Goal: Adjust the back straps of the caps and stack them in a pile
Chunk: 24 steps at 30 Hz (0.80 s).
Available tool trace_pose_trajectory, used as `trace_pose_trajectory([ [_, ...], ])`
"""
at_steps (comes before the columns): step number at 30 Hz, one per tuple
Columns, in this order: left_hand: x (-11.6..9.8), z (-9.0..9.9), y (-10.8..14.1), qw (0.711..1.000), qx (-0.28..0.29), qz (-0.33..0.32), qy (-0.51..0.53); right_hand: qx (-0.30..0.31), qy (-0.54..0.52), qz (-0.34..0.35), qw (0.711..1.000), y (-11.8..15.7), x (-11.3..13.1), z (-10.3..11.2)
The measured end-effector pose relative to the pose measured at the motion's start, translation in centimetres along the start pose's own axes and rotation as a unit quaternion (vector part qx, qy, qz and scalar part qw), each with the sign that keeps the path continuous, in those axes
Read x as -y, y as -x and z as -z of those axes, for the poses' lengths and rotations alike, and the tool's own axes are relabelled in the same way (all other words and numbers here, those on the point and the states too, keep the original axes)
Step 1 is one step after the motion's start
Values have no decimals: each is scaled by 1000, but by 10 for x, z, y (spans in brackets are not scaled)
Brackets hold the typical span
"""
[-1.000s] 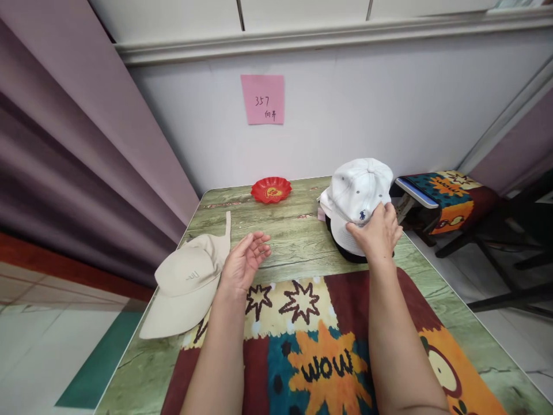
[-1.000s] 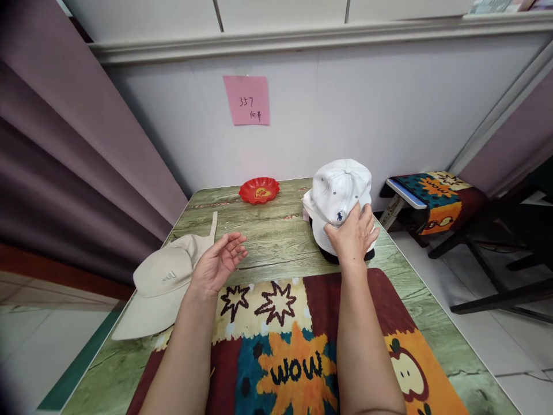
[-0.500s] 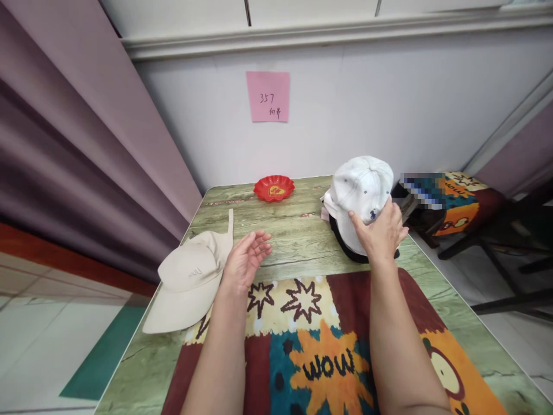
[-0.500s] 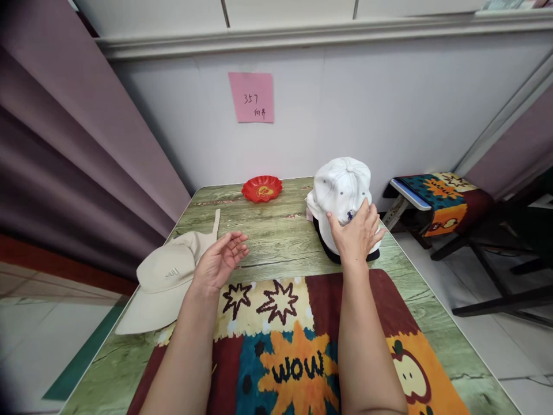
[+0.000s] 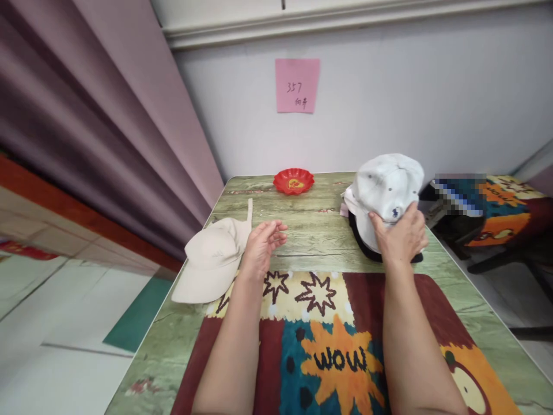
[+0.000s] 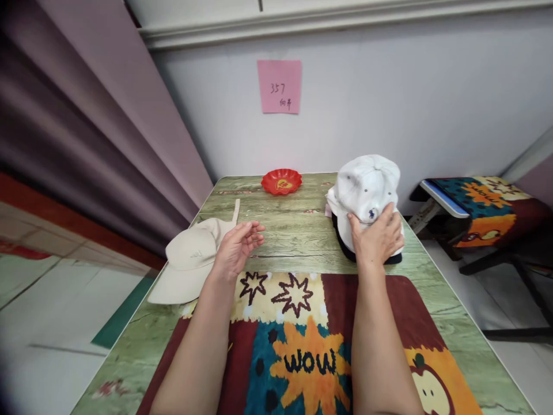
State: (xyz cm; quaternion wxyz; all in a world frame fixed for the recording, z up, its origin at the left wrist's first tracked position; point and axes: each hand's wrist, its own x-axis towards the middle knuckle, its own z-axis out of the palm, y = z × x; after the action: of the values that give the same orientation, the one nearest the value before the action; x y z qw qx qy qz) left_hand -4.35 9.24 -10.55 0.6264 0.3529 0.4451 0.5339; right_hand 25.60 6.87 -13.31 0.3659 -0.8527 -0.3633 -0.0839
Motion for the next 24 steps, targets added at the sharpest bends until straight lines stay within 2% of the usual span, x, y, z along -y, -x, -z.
trace_pose_trajectory([
  [2,-5,5,0,991,-55,-92,-81,-36,-29,28,999,1,4,7],
  [3,-9,11,0,975,-95,-146,-135,-67,-45,50,995,2,8,11],
  [5,-22,27,2,916,-185,-240,-263,-124,-86,103,983,6,18,22],
  [6,-29,38,4,875,-232,-265,-330,-126,-106,130,978,9,24,27],
  [7,-36,51,6,833,-280,-271,-393,-118,-123,150,974,11,29,32],
  [9,-46,77,10,760,-374,-223,-483,-87,-142,168,972,16,37,37],
  [11,-50,101,12,726,-438,-131,-514,-64,-147,164,973,18,41,37],
  [12,-50,111,12,725,-452,-84,-513,-57,-151,161,974,18,41,35],
  [14,-46,125,9,743,-447,-8,-498,-47,-169,158,972,17,38,29],
  [16,-41,132,6,764,-427,34,-483,-42,-198,155,967,16,35,23],
  [21,-35,135,1,777,-417,39,-470,-39,-261,127,956,17,36,23],
  [24,-34,135,-3,797,-388,24,-463,-40,-280,119,952,21,44,24],
])
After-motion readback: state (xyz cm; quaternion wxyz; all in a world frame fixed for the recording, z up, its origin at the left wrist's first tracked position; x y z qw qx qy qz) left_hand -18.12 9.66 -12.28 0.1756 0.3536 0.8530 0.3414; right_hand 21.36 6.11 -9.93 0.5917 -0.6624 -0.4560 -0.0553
